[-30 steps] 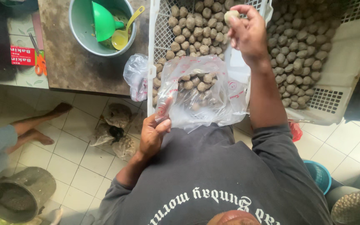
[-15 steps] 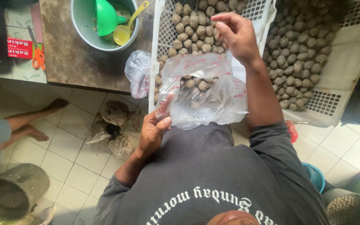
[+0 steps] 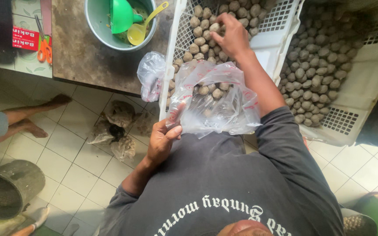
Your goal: The person transfers small round meatballs from a white plastic crate into a clear plastic bag using both hands. The person repeatedly scoops handfuls of meatballs and places them into the bag held open in the other hand.
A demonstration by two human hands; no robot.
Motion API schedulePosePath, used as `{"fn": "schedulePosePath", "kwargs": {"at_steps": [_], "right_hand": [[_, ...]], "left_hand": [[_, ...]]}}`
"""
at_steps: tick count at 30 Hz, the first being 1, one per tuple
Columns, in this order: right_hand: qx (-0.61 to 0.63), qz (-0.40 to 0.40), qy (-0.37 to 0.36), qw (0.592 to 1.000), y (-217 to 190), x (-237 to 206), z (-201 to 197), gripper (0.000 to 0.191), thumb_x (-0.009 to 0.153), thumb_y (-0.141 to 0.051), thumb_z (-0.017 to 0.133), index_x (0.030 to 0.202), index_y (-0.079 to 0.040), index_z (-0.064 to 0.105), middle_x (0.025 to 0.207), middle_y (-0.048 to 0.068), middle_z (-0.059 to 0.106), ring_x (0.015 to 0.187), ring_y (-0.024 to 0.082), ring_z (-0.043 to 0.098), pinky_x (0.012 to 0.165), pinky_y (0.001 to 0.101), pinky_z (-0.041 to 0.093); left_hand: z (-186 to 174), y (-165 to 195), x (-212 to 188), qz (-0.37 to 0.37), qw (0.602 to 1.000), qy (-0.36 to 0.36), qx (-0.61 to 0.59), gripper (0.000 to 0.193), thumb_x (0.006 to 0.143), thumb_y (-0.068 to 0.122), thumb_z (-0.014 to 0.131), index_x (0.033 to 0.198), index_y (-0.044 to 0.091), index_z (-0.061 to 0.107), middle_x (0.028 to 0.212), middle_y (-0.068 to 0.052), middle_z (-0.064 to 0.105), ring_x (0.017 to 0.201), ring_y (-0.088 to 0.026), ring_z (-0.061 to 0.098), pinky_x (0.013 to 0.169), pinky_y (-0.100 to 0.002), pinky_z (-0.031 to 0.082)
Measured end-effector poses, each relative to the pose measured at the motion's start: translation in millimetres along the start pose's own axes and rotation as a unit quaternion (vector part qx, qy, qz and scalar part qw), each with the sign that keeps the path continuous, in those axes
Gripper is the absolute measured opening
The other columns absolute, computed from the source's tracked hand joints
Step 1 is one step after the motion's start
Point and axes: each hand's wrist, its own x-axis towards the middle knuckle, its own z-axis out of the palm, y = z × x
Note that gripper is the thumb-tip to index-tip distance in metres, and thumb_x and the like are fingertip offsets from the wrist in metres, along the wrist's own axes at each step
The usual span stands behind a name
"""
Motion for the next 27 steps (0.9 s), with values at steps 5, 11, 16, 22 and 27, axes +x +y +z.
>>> {"fn": "schedulePosePath", "kwargs": {"at_steps": [5,11,16,22,27], "right_hand": [[0.421,-0.005,0.001,0.907,-24.3,-25.1,-67.3,0.030,0.101,-0.014,0.083,0.117,-0.006,0.059,0.109,0.004,0.069,0.095,0.008,0.063,0.082,0.0240,0.052],[0.436,-0.213,-0.288,0.826,-97.1,-108.6,-154.5,0.039,0.090,-0.027,0.086,0.113,-0.005,0.064,0.099,0.005,0.071,0.075,0.007,0.064,0.064,0.0211,0.052],[0.157,-0.289,-0.208,0.921,-139.7,-135.3,-135.1,0.043,0.088,-0.026,0.082,0.119,-0.002,0.067,0.102,0.010,0.072,0.076,0.015,0.065,0.064,0.0255,0.054],[0.518,-0.114,-0.082,0.844,-51.8,-102.4,-133.8,0.028,0.101,-0.026,0.070,0.120,-0.004,0.068,0.095,0.006,0.074,0.062,0.005,0.058,0.054,0.0192,0.046],[0.412,0.133,0.058,0.899,25.1,-52.4,-71.5,0.014,0.101,-0.008,0.071,0.114,-0.004,0.067,0.095,0.002,0.071,0.072,0.006,0.057,0.056,0.0188,0.043]], "left_hand": [[1.2,-0.5,2.8,-0.015,1.000,-0.012,0.011,0.064,0.097,0.015,0.061,0.156,-0.001,0.045,0.086,0.004,0.051,0.079,-0.007,0.046,0.073,-0.024,0.043],[4.1,1.8,12.2,-0.015,0.999,-0.042,0.001,0.065,0.096,0.015,0.062,0.157,0.000,0.044,0.090,0.004,0.054,0.080,-0.006,0.046,0.073,-0.023,0.043],[3.7,2.7,11.7,-0.027,0.998,-0.047,0.026,0.066,0.096,0.017,0.062,0.156,0.001,0.044,0.087,0.005,0.052,0.079,-0.006,0.046,0.072,-0.022,0.042],[-1.3,4.0,3.5,-0.007,0.999,-0.034,0.036,0.067,0.096,0.021,0.063,0.158,0.000,0.049,0.077,0.007,0.046,0.072,-0.005,0.042,0.068,-0.023,0.040],[3.2,6.3,-1.4,-0.009,0.999,-0.030,0.026,0.066,0.096,0.021,0.062,0.157,0.000,0.047,0.085,0.005,0.052,0.077,-0.005,0.045,0.070,-0.023,0.042]]}}
